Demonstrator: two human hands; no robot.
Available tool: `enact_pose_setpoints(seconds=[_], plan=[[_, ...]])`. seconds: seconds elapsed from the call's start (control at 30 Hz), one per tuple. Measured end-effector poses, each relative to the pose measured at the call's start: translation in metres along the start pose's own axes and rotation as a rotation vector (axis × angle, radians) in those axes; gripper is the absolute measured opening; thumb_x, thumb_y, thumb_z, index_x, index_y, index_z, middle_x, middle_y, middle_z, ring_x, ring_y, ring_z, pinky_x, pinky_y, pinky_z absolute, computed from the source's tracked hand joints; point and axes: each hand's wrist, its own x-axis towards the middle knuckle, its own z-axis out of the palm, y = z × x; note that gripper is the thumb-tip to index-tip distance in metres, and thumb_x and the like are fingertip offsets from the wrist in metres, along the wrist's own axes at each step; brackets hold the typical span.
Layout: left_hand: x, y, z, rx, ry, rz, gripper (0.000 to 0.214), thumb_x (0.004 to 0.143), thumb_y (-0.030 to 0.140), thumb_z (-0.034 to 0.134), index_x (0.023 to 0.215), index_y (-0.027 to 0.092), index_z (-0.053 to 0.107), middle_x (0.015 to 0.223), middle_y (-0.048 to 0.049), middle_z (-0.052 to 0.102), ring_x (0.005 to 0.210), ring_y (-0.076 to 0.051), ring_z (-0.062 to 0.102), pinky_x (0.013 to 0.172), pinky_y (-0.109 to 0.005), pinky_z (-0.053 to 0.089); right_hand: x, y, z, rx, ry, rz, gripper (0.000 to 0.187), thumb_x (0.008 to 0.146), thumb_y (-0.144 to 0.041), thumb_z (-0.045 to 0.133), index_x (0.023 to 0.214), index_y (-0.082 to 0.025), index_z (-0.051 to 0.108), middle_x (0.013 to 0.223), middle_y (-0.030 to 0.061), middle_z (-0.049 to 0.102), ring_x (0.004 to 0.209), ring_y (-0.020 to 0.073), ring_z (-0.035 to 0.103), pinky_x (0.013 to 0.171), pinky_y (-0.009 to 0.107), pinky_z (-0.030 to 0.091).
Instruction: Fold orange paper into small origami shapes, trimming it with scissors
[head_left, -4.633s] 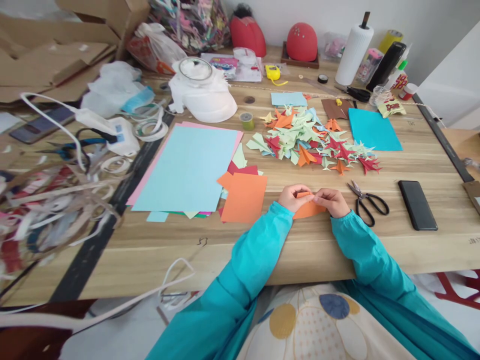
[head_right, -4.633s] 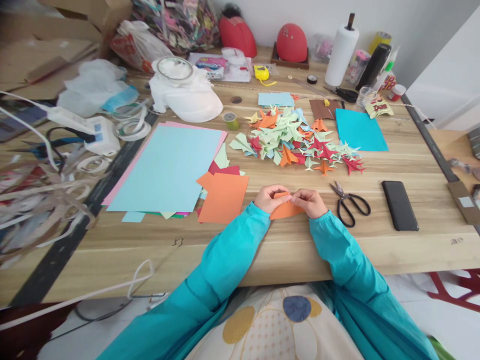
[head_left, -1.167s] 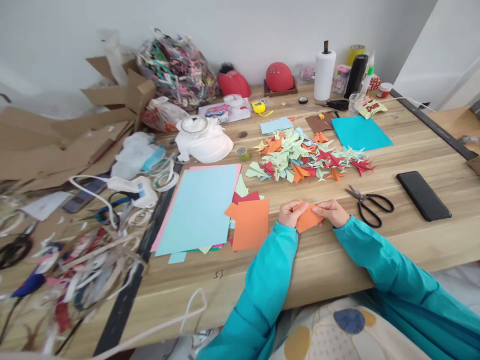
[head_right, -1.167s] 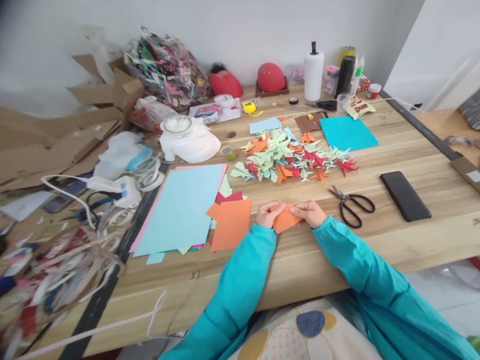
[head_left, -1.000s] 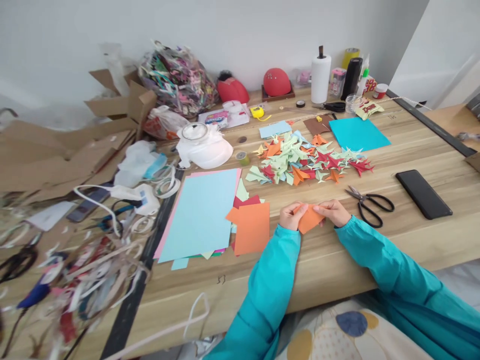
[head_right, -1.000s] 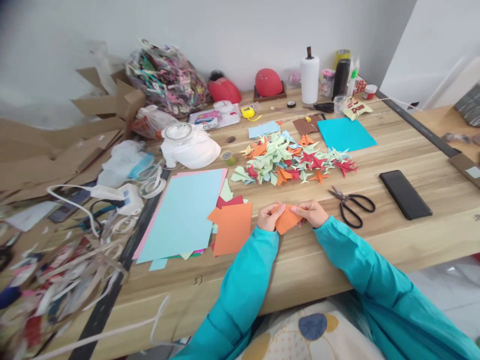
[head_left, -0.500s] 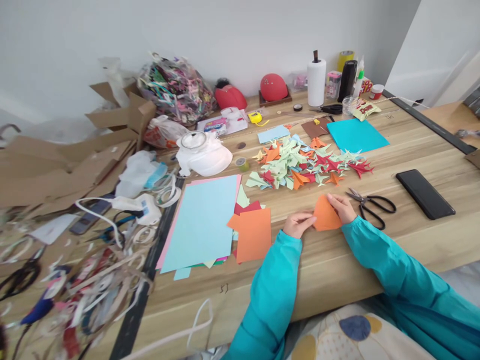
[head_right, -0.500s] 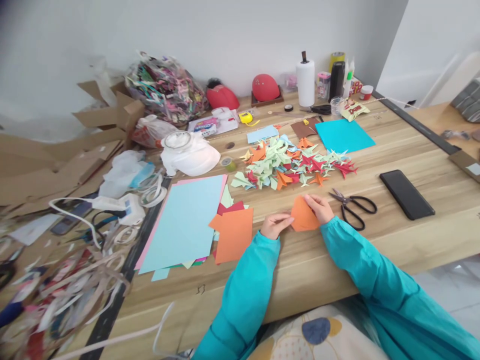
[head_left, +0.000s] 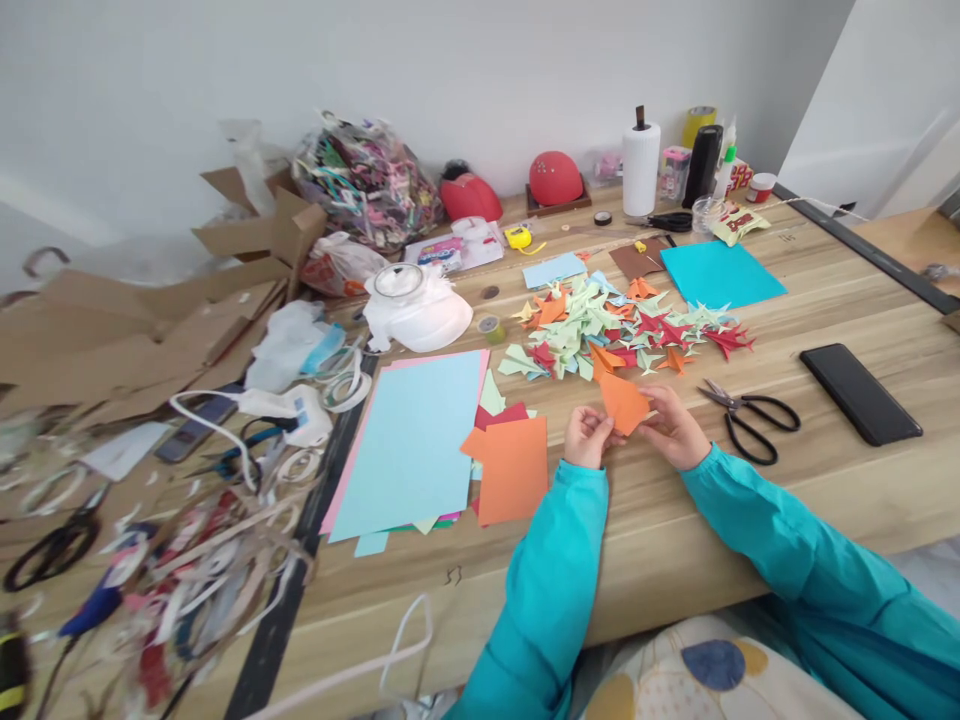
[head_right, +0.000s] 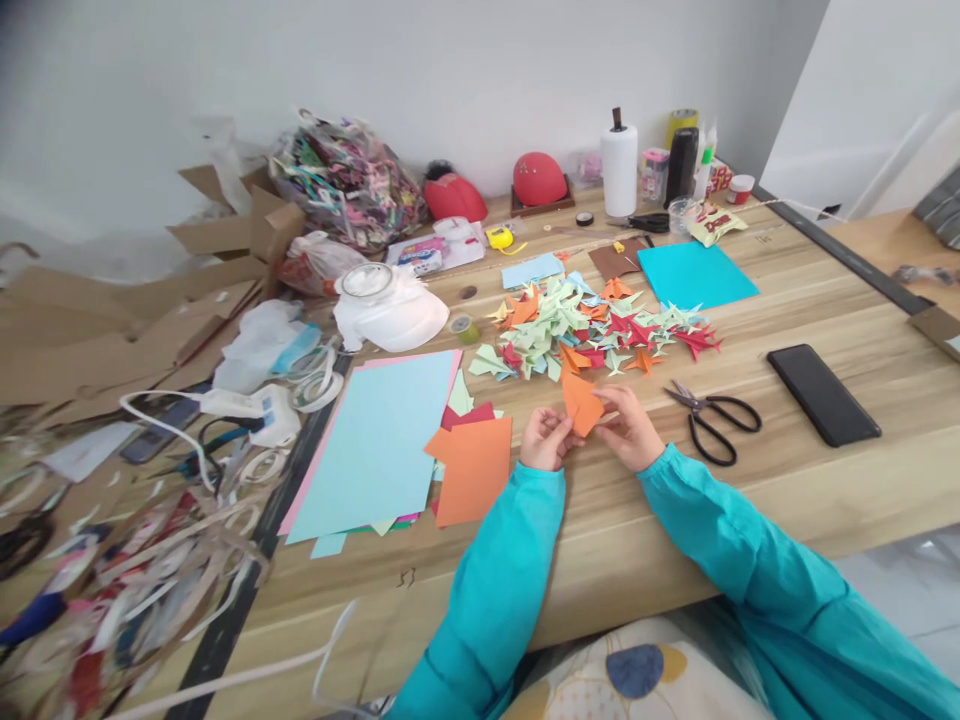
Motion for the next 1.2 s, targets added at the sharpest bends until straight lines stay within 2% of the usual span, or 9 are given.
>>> enact_pose_setpoints(seconds=[0.13,0.23,0.33,0.4,0.53,0.7,0.83,0.93,1.2], plan=[[-0.003,-0.001,0.002,0.074,-0.032,0.085,0.045,0.053,0.036,0.076,0.085,0.020,0.048,0.062,0.0054,0.056,0.051,-0.011,0.059,0.044,-0.021,0.049,0.001,0.003,-0.002,-0.005,0.008,0.001,0.063,0.073,-0.025,0.063,0.129,-0.031,0.035,0.126,0.0097,0.041,0.104,0.0221,0.052,0.070,0.030,0.053],[-0.004,-0.001,0.003,0.137,-0.044,0.109,0.041,0.056,0.039,0.074,0.083,0.017,0.053,0.064,0.0029,0.057,0.052,-0.011,0.059,0.045,-0.021,0.050,0.002,0.005,-0.003,-0.050,-0.025,-0.011,0.052,0.074,-0.028,0.063,0.123,-0.028,0.045,0.121,0.0098,0.047,0.104,0.0222,0.053,0.072,0.031,0.053],[-0.005,0.000,0.004,0.182,-0.046,0.105,0.038,0.056,0.040,0.073,0.078,0.015,0.055,0.062,0.0016,0.058,0.051,-0.011,0.059,0.047,-0.022,0.050,0.001,0.007,-0.001,-0.119,-0.078,-0.038,0.029,0.075,-0.030,0.062,0.103,-0.023,0.062,0.106,0.0091,0.059,0.098,0.0214,0.058,0.077,0.034,0.052],[-0.006,0.000,0.004,0.203,-0.049,0.082,0.036,0.056,0.039,0.074,0.075,0.015,0.056,0.059,0.0019,0.058,0.050,-0.011,0.059,0.048,-0.022,0.051,0.000,0.008,0.000,-0.130,-0.118,-0.020,0.020,0.074,-0.032,0.063,0.090,-0.021,0.067,0.092,0.0079,0.066,0.087,0.0203,0.062,0.077,0.034,0.052],[-0.006,0.001,0.004,0.180,-0.076,0.026,0.034,0.054,0.037,0.074,0.072,0.014,0.058,0.057,0.0019,0.058,0.050,-0.012,0.059,0.050,-0.023,0.051,-0.001,0.010,0.000,-0.065,-0.132,0.087,0.020,0.071,-0.035,0.066,0.084,-0.020,0.070,0.080,0.0065,0.070,0.075,0.0195,0.066,0.072,0.033,0.053],[-0.010,0.004,0.008,0.248,-0.038,0.113,0.028,0.055,0.035,0.074,0.071,0.015,0.064,0.062,-0.0010,0.063,0.058,-0.012,0.059,0.054,-0.024,0.052,0.000,0.007,-0.001,0.024,-0.149,0.156,0.019,0.066,-0.034,0.070,0.080,-0.021,0.071,0.079,0.0051,0.071,0.075,0.0194,0.066,0.073,0.033,0.054],[-0.014,0.007,0.010,0.336,0.009,0.196,0.022,0.057,0.032,0.073,0.068,0.016,0.065,0.060,-0.0012,0.064,0.055,-0.011,0.059,0.054,-0.024,0.051,0.001,0.004,0.001,0.172,-0.131,0.223,0.022,0.064,-0.032,0.072,0.082,-0.022,0.070,0.083,0.0041,0.071,0.079,0.0196,0.067,0.076,0.035,0.054],[-0.015,0.006,0.011,0.362,0.003,0.220,0.019,0.059,0.030,0.072,0.069,0.016,0.065,0.060,-0.0010,0.064,0.051,-0.011,0.058,0.053,-0.023,0.049,0.003,0.001,0.002,0.255,-0.099,0.271,0.019,0.061,-0.030,0.074,0.076,-0.020,0.069,0.076,0.0029,0.071,0.072,0.0183,0.067,0.071,0.033,0.054],[-0.023,0.000,0.018,0.395,-0.040,0.245,0.017,0.064,0.031,0.069,0.069,0.016,0.062,0.058,0.0001,0.062,0.051,-0.011,0.058,0.055,-0.023,0.049,0.008,-0.008,-0.001,0.253,0.055,0.342,0.019,0.055,-0.032,0.077,0.061,-0.017,0.066,0.060,0.0015,0.068,0.057,0.0142,0.062,0.060,0.029,0.052]])
